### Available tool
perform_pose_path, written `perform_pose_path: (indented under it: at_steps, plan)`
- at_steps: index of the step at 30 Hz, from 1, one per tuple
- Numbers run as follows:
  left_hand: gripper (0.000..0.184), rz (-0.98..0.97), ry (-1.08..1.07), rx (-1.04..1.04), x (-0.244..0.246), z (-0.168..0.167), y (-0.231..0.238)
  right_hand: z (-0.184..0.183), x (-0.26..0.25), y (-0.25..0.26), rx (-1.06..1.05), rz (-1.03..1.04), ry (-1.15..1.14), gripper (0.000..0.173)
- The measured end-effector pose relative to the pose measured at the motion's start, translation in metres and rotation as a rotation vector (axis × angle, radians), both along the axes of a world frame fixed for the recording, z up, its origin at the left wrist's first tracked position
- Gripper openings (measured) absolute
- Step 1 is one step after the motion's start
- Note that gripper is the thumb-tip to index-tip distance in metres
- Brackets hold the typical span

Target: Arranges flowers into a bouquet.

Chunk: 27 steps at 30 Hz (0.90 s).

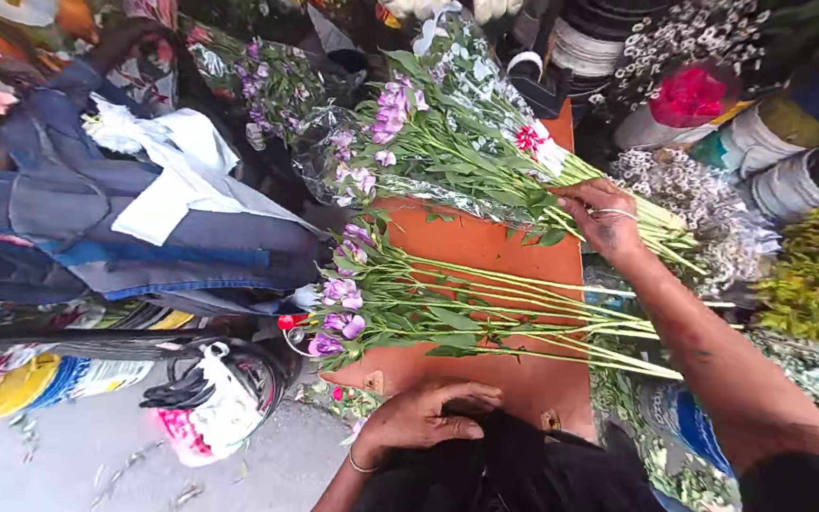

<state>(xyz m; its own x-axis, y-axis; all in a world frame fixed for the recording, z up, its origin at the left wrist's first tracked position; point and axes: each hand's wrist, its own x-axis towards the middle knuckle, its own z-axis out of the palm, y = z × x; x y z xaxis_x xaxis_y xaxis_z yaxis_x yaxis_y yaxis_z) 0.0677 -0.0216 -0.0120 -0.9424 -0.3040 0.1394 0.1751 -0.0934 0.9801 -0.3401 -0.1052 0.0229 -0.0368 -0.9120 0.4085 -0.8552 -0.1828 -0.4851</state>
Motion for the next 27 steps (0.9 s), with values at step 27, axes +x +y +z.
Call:
perform_pose_path:
  at_steps: [27]
  plan:
    - [0.03, 0.97, 0.651, 0.207, -0.055, 0.126, -0.065, 0.13, 0.21, 0.065, -0.425, -0.03, 0.491, 0.029]
